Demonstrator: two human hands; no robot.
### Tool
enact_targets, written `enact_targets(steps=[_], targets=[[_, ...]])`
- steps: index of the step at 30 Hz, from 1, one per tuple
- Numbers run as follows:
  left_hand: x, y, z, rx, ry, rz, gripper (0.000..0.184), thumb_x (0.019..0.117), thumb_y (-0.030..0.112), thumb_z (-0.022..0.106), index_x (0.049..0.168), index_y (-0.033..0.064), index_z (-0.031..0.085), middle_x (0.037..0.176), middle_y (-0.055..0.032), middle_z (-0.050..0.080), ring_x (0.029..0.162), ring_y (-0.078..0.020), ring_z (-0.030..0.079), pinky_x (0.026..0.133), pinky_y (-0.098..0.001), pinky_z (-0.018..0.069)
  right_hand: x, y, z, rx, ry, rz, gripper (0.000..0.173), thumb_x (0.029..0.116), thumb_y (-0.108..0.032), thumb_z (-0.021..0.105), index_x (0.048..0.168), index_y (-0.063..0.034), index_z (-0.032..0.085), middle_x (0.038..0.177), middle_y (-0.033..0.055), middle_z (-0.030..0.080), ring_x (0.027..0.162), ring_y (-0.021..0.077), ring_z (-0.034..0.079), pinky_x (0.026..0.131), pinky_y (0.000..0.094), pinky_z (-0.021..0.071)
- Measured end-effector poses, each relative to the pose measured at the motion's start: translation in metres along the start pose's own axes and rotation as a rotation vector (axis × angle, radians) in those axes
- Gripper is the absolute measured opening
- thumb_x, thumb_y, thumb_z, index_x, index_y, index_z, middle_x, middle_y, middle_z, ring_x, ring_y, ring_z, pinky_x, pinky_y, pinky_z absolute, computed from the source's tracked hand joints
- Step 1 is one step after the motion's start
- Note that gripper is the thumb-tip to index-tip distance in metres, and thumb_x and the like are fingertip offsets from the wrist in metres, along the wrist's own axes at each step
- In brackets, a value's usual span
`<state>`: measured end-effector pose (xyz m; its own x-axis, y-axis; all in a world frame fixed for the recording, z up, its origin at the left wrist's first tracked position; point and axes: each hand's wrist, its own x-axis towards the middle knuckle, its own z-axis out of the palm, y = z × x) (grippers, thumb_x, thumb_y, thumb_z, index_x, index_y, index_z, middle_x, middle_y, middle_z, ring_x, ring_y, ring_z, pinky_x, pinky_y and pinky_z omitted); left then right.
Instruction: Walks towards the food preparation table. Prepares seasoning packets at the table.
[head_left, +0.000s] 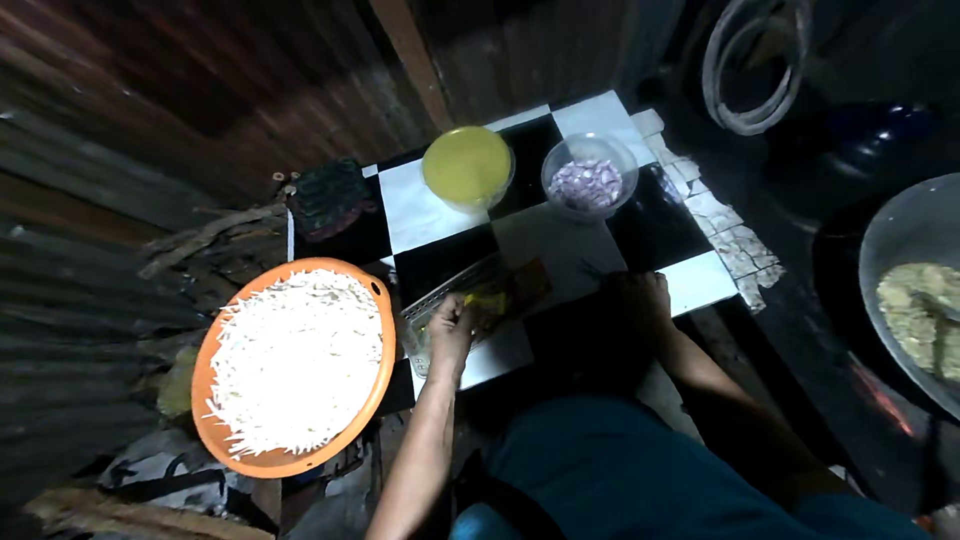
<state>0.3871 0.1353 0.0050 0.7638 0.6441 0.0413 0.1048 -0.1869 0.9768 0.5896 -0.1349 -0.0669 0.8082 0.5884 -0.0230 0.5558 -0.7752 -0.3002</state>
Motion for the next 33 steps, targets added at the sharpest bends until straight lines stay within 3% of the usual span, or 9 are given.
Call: enact_targets(steps=[3, 7, 12, 15, 22, 25, 28, 31, 33], targets=[[-0.002, 0.0, 0.01, -0.449, 0.029, -0.135, 0.017, 0.1017, 0.002, 0.045, 0.097, 0.0094, 0.06, 0.085, 0.0, 0.068, 0.069, -0.0068, 0.062, 0.062, -0.0233, 0.054, 0.003, 0.001, -0.01, 0.0, -0.062, 0.01, 0.027, 0.1039, -0.021, 0.055, 0.125, -0.0148, 0.071, 0.123, 0.0177, 0.07, 0.116, 0.0419, 0.064, 0.104, 0.0638, 0.0428], [-0.003, 0.007, 0.017, -0.911, 0.161, -0.378, 0.022, 0.1051, 0.009, 0.036, 0.122, 0.0072, 0.05, 0.102, -0.0132, 0.068, 0.09, -0.0242, 0.07, 0.081, -0.0424, 0.06, 0.009, 0.016, -0.029, 0.302, -0.211, 0.228, 0.036, 0.1048, -0.035, 0.056, 0.124, -0.0069, 0.069, 0.118, 0.0221, 0.07, 0.115, 0.0428, 0.064, 0.101, 0.0644, 0.047], [0.0, 0.014, 0.018, -0.986, 0.302, -0.607, 0.027, 0.1096, 0.022, 0.036, 0.12, 0.0036, 0.053, 0.101, -0.0158, 0.068, 0.089, -0.0257, 0.07, 0.08, -0.042, 0.0598, 0.006, 0.012, -0.026, 0.213, -0.293, 0.117, 0.043, 0.1018, -0.039, 0.061, 0.13, -0.0068, 0.067, 0.129, 0.0232, 0.065, 0.124, 0.0431, 0.06, 0.105, 0.0638, 0.0448], [-0.002, 0.012, 0.019, -0.989, 0.271, -0.611, 0.019, 0.106, 0.01, 0.04, 0.116, 0.0028, 0.054, 0.1, -0.0159, 0.068, 0.089, -0.0261, 0.07, 0.082, -0.0425, 0.0598, -0.003, -0.009, -0.019, 0.063, -0.207, 0.042, 0.04, 0.1018, -0.03, 0.06, 0.13, -0.0015, 0.066, 0.131, 0.0294, 0.061, 0.126, 0.0485, 0.055, 0.104, 0.0648, 0.0428], [-0.011, 0.012, 0.017, -0.833, 0.121, -0.446, 0.027, 0.1013, -0.007, 0.042, 0.12, 0.0072, 0.054, 0.105, -0.0082, 0.067, 0.093, -0.0193, 0.068, 0.085, -0.0387, 0.0594, 0.0, -0.007, -0.018, 0.01, -0.252, 0.085, 0.032, 0.1035, -0.017, 0.055, 0.131, -0.0032, 0.063, 0.128, 0.0288, 0.062, 0.12, 0.0482, 0.059, 0.099, 0.0645, 0.0469], [-0.014, 0.026, 0.026, -0.746, 0.035, -0.451, 0.021, 0.1041, -0.002, 0.042, 0.117, 0.006, 0.058, 0.099, -0.0066, 0.07, 0.087, -0.0167, 0.07, 0.081, -0.0354, 0.0606, 0.005, 0.007, -0.027, 0.266, -0.292, 0.174, 0.034, 0.1031, -0.021, 0.058, 0.132, -0.0048, 0.063, 0.128, 0.0249, 0.064, 0.12, 0.0444, 0.062, 0.099, 0.0654, 0.0483], [-0.013, 0.036, 0.045, -0.553, -0.109, -0.491, 0.028, 0.1062, 0.005, 0.045, 0.134, 0.005, 0.052, 0.111, -0.0106, 0.067, 0.096, -0.0204, 0.068, 0.084, -0.0414, 0.0591, 0.001, 0.022, -0.024, 0.623, -0.164, 0.166, 0.033, 0.0999, -0.019, 0.065, 0.128, -0.0019, 0.064, 0.117, 0.022, 0.068, 0.107, 0.0351, 0.068, 0.096, 0.0571, 0.0543], [-0.013, 0.042, 0.067, -0.199, -0.269, -0.456, 0.036, 0.1044, 0.011, 0.054, 0.14, 0.0031, 0.049, 0.119, -0.0116, 0.065, 0.101, -0.0176, 0.068, 0.086, -0.0377, 0.0598, -0.009, 0.014, -0.022, 0.783, -0.024, 0.099, 0.036, 0.0994, -0.012, 0.064, 0.132, 0.0012, 0.061, 0.112, 0.0209, 0.07, 0.097, 0.0285, 0.07, 0.09, 0.0473, 0.0578], [-0.018, 0.043, 0.076, 0.325, -0.425, -0.186, 0.038, 0.1044, 0.019, 0.057, 0.139, 0.0043, 0.056, 0.13, -0.0107, 0.064, 0.114, -0.0152, 0.064, 0.097, -0.0341, 0.0559, -0.017, 0.001, -0.018, 0.757, 0.133, 0.031, 0.029, 0.1021, -0.02, 0.061, 0.125, -0.003, 0.067, 0.11, 0.0158, 0.072, 0.096, 0.0234, 0.071, 0.089, 0.0429, 0.059]])
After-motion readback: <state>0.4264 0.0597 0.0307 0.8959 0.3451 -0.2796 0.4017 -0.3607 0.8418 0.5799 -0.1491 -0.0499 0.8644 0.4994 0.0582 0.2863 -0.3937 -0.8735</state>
